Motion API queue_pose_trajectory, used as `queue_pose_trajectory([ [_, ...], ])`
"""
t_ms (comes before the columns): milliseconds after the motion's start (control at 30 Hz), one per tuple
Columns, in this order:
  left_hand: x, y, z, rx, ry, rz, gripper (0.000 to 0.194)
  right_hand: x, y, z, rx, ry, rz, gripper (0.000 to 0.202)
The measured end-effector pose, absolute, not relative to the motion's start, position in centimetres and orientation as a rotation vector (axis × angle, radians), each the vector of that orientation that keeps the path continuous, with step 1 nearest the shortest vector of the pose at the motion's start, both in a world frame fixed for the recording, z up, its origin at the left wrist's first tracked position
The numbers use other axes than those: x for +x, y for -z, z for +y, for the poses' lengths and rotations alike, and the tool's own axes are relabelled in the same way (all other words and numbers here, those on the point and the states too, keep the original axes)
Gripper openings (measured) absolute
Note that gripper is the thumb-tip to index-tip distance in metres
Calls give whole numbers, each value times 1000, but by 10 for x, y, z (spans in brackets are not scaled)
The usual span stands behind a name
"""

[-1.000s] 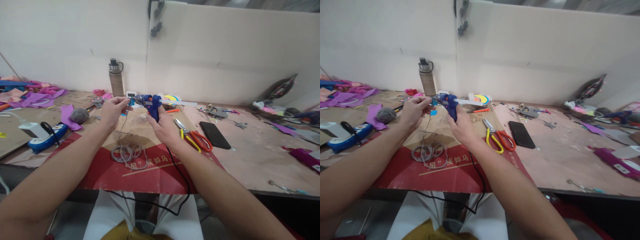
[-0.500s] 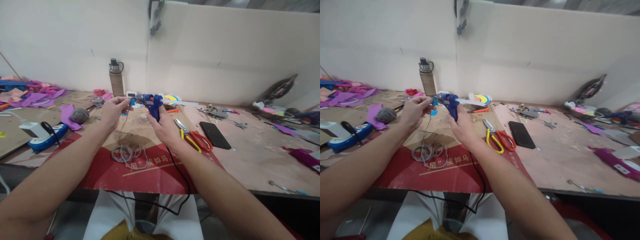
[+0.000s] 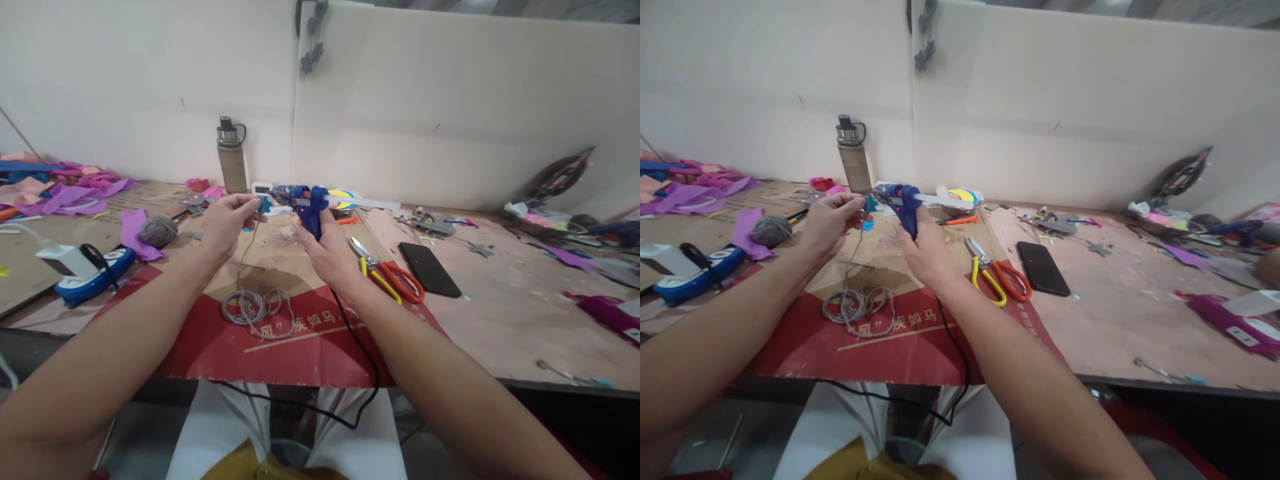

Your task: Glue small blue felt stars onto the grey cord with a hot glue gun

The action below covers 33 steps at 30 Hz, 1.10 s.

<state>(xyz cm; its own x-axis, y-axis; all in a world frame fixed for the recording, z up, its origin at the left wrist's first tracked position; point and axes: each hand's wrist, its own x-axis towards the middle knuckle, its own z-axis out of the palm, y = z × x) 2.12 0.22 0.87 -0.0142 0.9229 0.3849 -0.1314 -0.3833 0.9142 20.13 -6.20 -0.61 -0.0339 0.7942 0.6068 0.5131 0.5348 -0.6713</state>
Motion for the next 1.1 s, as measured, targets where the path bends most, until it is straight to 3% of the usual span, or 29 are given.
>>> queue_pose_trajectory([
  [333, 23, -7, 2, 1310, -1468, 838, 12, 216, 22, -25, -1203, -969, -1291, 24],
  [467, 24, -7, 1, 1334, -1431, 868, 16, 226, 28, -14, -1662, -751, -1519, 25],
  [633, 23, -3, 3, 1493, -1490, 979, 20, 231, 25, -23, -2014, -84, -1773, 32],
  [733, 24, 0, 5, 1611, -1578, 1049, 16, 222, 16, -31, -1816, -76, -1743, 31],
  [867, 28, 0, 2, 1751, -1580, 1119, 16, 191, 11, -35, -1290, -522, -1482, 22],
  [1000, 32, -3, -10, 1911, -1532, 1149, 15, 165, 19, -33, -977, -989, -1245, 37],
  [1100, 35, -3, -15, 1911, -1480, 1157, 16, 161, 23, -35, -939, -999, -1257, 29],
])
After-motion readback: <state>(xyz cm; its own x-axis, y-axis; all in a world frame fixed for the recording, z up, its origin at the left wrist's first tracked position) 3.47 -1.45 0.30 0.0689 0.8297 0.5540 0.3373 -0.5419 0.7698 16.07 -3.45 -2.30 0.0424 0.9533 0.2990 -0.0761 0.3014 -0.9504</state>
